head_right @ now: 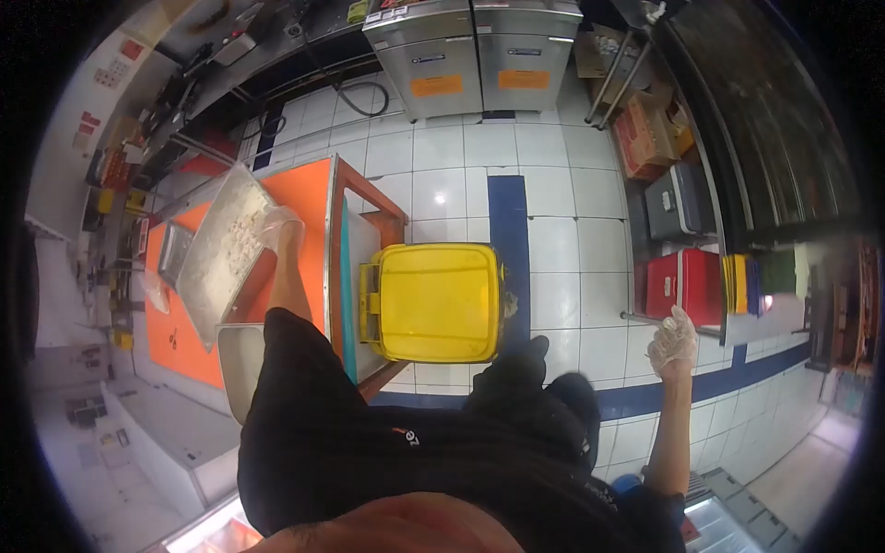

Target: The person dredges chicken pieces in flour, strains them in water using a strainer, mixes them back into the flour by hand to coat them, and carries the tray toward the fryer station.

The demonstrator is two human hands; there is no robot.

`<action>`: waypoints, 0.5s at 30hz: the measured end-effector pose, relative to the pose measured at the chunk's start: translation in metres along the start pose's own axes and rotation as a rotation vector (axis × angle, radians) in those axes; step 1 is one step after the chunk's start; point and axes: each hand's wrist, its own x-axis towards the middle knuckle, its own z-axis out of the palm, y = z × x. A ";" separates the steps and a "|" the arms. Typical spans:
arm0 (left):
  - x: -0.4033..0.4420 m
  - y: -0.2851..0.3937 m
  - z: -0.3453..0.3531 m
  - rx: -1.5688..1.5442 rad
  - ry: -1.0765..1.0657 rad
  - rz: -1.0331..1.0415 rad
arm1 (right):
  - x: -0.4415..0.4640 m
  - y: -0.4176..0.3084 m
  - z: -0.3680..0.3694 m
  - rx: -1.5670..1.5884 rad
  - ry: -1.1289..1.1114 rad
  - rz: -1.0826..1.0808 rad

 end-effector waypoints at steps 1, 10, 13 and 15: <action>-0.006 0.015 -0.006 -0.038 0.050 -0.036 | 0.020 -0.018 -0.006 -0.016 -0.003 0.015; -0.058 0.087 -0.040 -0.084 0.193 -0.154 | 0.225 -0.154 0.083 -0.189 -0.149 -0.022; -0.082 0.093 -0.070 -0.089 0.025 -0.270 | 0.271 -0.170 0.180 -0.234 -0.228 -0.003; -0.060 0.098 -0.062 -0.081 -0.005 -0.230 | 0.318 -0.177 0.288 -0.215 -0.334 0.037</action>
